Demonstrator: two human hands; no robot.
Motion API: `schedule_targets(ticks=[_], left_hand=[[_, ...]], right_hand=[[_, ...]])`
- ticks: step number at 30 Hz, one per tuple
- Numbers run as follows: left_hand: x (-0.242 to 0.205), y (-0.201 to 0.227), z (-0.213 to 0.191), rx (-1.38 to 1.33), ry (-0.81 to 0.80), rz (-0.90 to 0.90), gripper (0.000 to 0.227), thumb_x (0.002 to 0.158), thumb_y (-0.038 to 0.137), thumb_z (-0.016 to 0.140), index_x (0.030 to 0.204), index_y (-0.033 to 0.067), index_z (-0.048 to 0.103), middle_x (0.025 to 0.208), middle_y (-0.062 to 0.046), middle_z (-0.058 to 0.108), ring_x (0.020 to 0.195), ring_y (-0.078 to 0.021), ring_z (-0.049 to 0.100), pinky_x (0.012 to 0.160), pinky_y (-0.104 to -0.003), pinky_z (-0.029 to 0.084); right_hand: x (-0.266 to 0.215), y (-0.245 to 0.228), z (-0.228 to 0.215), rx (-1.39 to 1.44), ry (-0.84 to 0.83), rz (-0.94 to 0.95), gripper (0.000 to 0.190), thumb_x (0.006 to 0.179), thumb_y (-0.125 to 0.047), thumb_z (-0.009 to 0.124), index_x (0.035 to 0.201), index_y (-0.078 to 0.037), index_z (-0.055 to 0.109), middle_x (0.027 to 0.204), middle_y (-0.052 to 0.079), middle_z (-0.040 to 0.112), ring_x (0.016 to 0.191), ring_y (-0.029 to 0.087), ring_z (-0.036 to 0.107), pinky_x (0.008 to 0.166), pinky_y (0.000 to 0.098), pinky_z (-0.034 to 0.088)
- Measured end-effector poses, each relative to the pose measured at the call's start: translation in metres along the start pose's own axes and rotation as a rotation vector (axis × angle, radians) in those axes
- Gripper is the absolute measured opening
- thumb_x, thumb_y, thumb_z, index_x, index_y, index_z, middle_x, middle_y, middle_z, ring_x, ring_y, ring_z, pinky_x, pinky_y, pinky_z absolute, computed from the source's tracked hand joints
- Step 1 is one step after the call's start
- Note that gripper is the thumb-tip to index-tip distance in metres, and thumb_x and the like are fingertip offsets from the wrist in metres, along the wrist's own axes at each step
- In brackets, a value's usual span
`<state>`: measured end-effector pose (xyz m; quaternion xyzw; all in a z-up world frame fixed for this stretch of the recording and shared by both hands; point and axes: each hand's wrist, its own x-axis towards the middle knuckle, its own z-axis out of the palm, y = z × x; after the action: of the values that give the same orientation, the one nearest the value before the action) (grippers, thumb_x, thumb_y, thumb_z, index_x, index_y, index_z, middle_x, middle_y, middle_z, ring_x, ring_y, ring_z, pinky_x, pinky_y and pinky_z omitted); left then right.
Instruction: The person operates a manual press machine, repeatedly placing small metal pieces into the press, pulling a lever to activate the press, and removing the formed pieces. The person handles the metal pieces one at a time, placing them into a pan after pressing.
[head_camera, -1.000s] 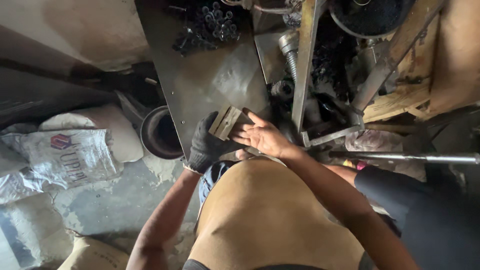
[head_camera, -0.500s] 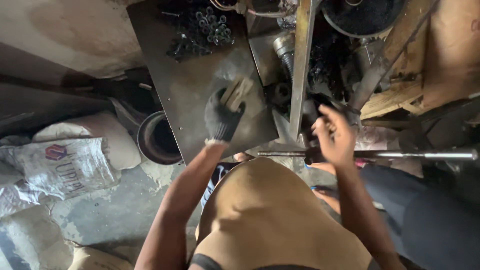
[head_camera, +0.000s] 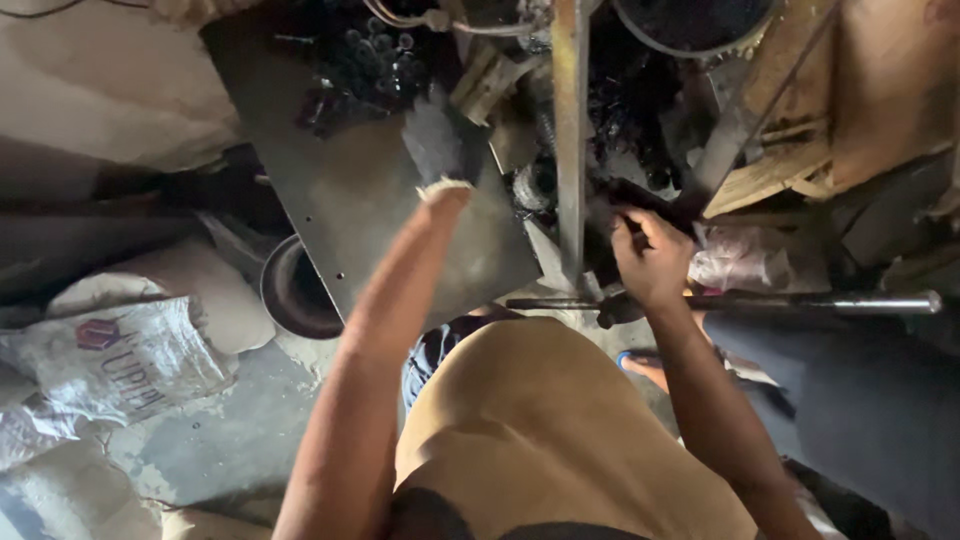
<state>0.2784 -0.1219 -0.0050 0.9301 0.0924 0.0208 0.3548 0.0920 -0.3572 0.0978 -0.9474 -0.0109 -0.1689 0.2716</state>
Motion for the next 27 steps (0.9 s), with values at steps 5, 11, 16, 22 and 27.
schedule_targets(ticks=[5, 11, 16, 22, 27], left_hand=[[0.05, -0.006, 0.015, 0.151, -0.077, 0.219, 0.075, 0.063, 0.046, 0.094, 0.118, 0.0059, 0.062, 0.106, -0.022, 0.066, 0.095, -0.0428, 0.065, 0.079, -0.053, 0.054], [0.078, -0.014, 0.051, 0.016, -0.081, 0.273, 0.051, 0.075, 0.035, 0.085, 0.115, 0.0095, 0.068, 0.102, -0.021, 0.072, 0.093, -0.0428, 0.068, 0.078, -0.052, 0.056], [0.068, -0.037, 0.051, -0.3, -0.254, 0.393, 0.029, 0.083, 0.029, 0.075, 0.097, 0.0034, 0.073, 0.095, -0.023, 0.072, 0.094, -0.0424, 0.069, 0.079, -0.049, 0.055], [0.051, -0.017, 0.055, -0.445, -0.147, 0.292, 0.034, 0.088, 0.038, 0.073, 0.095, 0.0046, 0.074, 0.086, -0.024, 0.071, 0.082, -0.0445, 0.068, 0.066, -0.05, 0.053], [0.06, -0.003, 0.084, -0.375, -0.027, 0.378, 0.035, 0.09, 0.039, 0.074, 0.091, 0.0037, 0.075, 0.083, -0.024, 0.072, 0.078, -0.0452, 0.068, 0.068, -0.051, 0.052]], right_hand=[[-0.002, 0.001, 0.001, 0.055, -0.018, 0.139, 0.012, 0.099, -0.012, 0.075, 0.106, -0.003, 0.074, 0.081, 0.011, 0.072, 0.066, 0.014, 0.063, 0.062, 0.0274, 0.05], [0.004, -0.011, -0.001, 0.122, -0.023, 0.215, 0.016, 0.094, -0.013, 0.077, 0.104, -0.001, 0.076, 0.073, 0.012, 0.07, 0.056, 0.013, 0.063, 0.055, 0.0273, 0.049], [0.006, -0.013, -0.006, 0.035, 0.021, 0.062, 0.012, 0.095, -0.011, 0.075, 0.104, -0.003, 0.075, 0.091, 0.016, 0.074, 0.076, 0.025, 0.074, 0.069, 0.0315, 0.056], [0.006, -0.009, -0.004, 0.038, 0.026, 0.067, 0.013, 0.095, -0.012, 0.075, 0.104, -0.004, 0.074, 0.093, 0.016, 0.074, 0.078, 0.027, 0.074, 0.069, 0.0327, 0.056], [0.004, -0.014, -0.002, 0.074, 0.029, 0.322, 0.014, 0.092, -0.014, 0.076, 0.102, -0.005, 0.077, 0.075, 0.013, 0.072, 0.054, 0.023, 0.064, 0.054, 0.0329, 0.05]])
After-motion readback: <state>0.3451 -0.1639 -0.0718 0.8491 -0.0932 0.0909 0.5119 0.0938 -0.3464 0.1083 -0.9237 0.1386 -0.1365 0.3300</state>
